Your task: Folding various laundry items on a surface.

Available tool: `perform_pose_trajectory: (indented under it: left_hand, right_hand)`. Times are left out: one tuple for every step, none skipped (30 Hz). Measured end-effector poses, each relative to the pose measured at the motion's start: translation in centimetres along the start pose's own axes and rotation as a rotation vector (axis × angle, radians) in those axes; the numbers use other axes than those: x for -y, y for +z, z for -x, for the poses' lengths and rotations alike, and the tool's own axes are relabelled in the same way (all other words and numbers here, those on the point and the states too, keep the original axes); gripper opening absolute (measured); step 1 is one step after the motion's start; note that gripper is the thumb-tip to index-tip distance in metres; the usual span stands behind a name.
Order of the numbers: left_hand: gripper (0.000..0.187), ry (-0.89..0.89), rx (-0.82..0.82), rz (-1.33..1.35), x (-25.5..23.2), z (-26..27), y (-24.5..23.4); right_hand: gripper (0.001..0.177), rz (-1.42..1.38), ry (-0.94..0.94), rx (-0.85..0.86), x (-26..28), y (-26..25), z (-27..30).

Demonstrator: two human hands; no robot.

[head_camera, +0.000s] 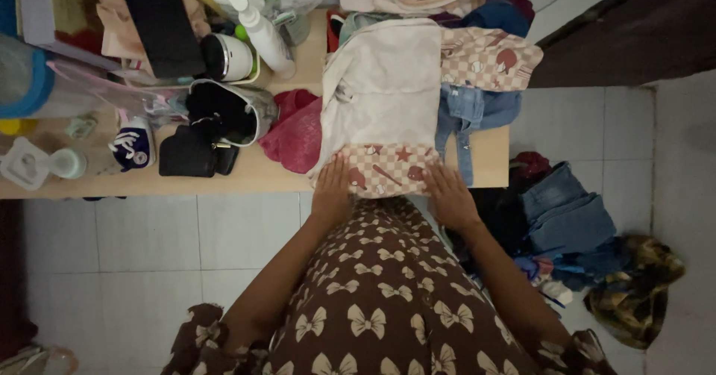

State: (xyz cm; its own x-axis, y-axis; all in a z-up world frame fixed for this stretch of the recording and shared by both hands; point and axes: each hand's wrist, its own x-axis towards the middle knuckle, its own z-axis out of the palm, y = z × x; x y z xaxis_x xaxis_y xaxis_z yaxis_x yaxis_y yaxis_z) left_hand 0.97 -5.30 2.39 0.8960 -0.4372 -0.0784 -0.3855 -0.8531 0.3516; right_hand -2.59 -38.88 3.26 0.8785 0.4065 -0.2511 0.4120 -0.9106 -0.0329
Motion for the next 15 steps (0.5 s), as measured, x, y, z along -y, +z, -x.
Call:
perform_pose_trajectory:
  left_hand:
    - [0.096, -0.015, -0.004, 0.136, -0.6, -0.2, -1.3]
    - [0.096, -0.019, -0.007, 0.136, -1.4, -0.8, -3.2]
    - [0.079, -0.004, -0.006, 0.135, -2.2, -1.4, -5.2]
    - [0.063, 0.012, -0.007, 0.135, -3.0, -2.1, -7.1]
    - [0.063, 0.01, -0.013, 0.135, -2.5, -3.0, -7.4]
    - [0.047, -0.052, -0.029, 0.272, -2.0, -4.1, -7.8]
    - [0.033, -0.113, -0.044, 0.41, -1.4, -5.2, -8.2]
    - [0.033, -0.116, -0.048, 0.41, -0.1, -7.0, -8.3]
    - [0.018, -0.139, -0.214, 0.364, 1.3, -8.8, -8.3]
    - [0.01, -0.162, -0.379, 0.316, 2.6, -10.5, -8.3]
    - [0.01, -0.165, -0.382, 0.315, 3.7, -12.0, -8.2]
    - [0.016, -0.182, -0.529, 0.354, 5.1, -13.9, -8.4]
    - [0.022, -0.198, -0.677, 0.392, 6.5, -15.8, -8.6]
    - [0.022, -0.204, -0.685, 0.387, 9.2, -17.6, -5.7]
    - [0.027, -0.297, -0.479, 0.432, 11.9, -19.4, -2.8]
  right_hand:
    - [0.072, -0.042, 0.028, 0.084, 0.3, -1.3, -0.1]
    - [0.072, -0.041, 0.024, 0.083, 0.4, -2.1, -0.3]
    - [0.082, -0.123, -0.004, 0.048, 0.5, -3.0, -0.4]
    - [0.092, -0.203, -0.032, 0.012, 0.5, -3.9, -0.6]
    - [0.092, -0.199, -0.035, 0.009, 0.4, -4.1, -1.0]
    - [0.078, -0.242, -0.067, -0.241, 0.1, -4.4, -1.7]
    - [0.064, -0.283, -0.095, -0.491, -0.2, -4.7, -2.4]
    - [0.064, -0.282, -0.099, -0.491, -1.2, -5.5, -4.6]
    - [0.051, -0.266, 0.011, -0.537, -2.1, -6.2, -6.7]
    - [0.037, -0.25, 0.121, -0.581, -3.0, -6.9, -8.7]
    - [0.037, -0.25, 0.117, -0.581, -3.5, -9.2, -10.6]
    - [0.032, -0.289, 0.165, -0.704, -4.1, -11.6, -12.8]
    - [0.027, -0.328, 0.211, -0.828, -4.6, -14.0, -15.1]
    - [0.027, -0.331, 0.2, -0.83, -5.2, -15.3, -17.2]
    - [0.018, -0.308, 0.334, -0.776, -5.8, -16.6, -19.4]
